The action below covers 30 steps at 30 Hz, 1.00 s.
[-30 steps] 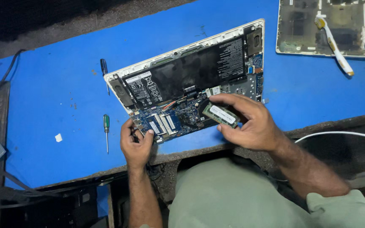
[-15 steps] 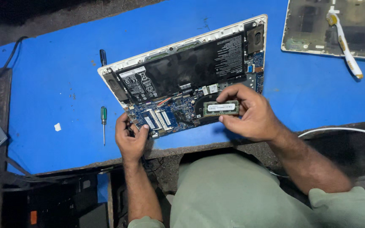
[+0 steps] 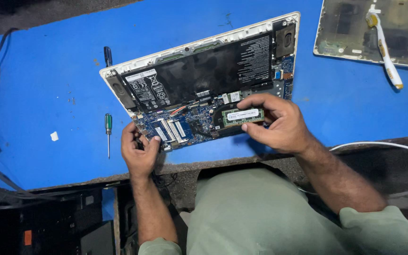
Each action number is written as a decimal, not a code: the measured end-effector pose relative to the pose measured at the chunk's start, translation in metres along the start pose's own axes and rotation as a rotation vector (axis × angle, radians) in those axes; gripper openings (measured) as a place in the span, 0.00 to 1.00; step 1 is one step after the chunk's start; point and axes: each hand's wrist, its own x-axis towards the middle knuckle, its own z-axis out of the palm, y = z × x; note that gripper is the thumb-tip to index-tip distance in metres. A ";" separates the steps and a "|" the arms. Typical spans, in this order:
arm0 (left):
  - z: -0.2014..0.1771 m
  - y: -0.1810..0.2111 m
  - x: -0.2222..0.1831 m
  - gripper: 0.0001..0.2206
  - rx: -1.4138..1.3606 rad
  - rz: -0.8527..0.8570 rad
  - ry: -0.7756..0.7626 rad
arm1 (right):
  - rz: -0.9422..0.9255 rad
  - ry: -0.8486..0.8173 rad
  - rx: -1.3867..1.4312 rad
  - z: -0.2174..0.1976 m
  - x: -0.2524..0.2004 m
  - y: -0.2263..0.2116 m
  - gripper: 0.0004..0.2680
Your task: The person opens a white laptop, types on the keyboard, and then flips it to access the internal components. They remove a RAM module from the motherboard, place it on the table, and then reinsert it. The person closes the laptop and continues typing on the keyboard.
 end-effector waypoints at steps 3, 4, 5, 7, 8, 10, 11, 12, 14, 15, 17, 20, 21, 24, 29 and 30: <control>0.001 0.000 0.000 0.26 -0.029 0.001 -0.001 | 0.001 -0.008 0.041 -0.001 0.000 0.003 0.16; 0.001 0.001 -0.001 0.26 -0.048 0.009 -0.007 | 0.005 -0.009 0.055 -0.001 -0.001 0.004 0.16; 0.001 0.001 -0.001 0.26 -0.041 0.009 -0.008 | 0.009 -0.007 0.061 -0.001 -0.001 0.005 0.16; 0.002 0.002 -0.001 0.26 -0.027 0.011 -0.010 | 0.017 -0.003 0.074 0.000 -0.002 0.005 0.16; 0.002 0.002 -0.001 0.26 -0.031 0.004 -0.005 | 0.017 -0.002 0.081 0.000 -0.002 0.006 0.16; 0.001 0.001 0.000 0.26 -0.037 -0.010 0.004 | 0.018 0.001 0.096 0.000 -0.002 0.006 0.16; 0.001 0.000 -0.001 0.26 -0.028 -0.012 0.006 | 0.020 -0.001 0.103 0.000 -0.002 0.007 0.16; 0.001 -0.001 -0.001 0.26 -0.019 -0.013 0.009 | 0.022 -0.002 0.110 0.001 -0.003 0.007 0.16; 0.000 -0.002 -0.001 0.26 -0.016 -0.012 0.011 | 0.023 0.001 0.119 0.001 -0.003 0.008 0.16; 0.000 -0.002 -0.001 0.26 -0.022 -0.009 0.011 | 0.022 0.005 0.121 0.001 -0.003 0.008 0.16; 0.000 -0.002 -0.001 0.26 -0.011 -0.012 0.013 | 0.020 0.005 0.118 0.001 -0.004 0.008 0.16; 0.001 0.000 -0.001 0.26 0.008 -0.018 0.012 | 0.020 -0.002 0.114 0.002 -0.004 0.008 0.16; 0.001 0.001 0.000 0.26 -0.007 -0.015 0.007 | 0.025 -0.003 0.121 0.001 -0.004 0.008 0.16; 0.002 0.004 0.000 0.26 -0.015 -0.018 -0.004 | 0.038 -0.001 0.121 0.002 -0.004 0.007 0.16; 0.001 0.007 0.001 0.25 0.018 -0.013 -0.017 | 0.040 0.007 0.084 0.004 -0.005 0.006 0.16; 0.001 0.007 0.001 0.25 0.020 -0.017 -0.011 | 0.038 0.006 0.096 0.004 -0.005 0.005 0.16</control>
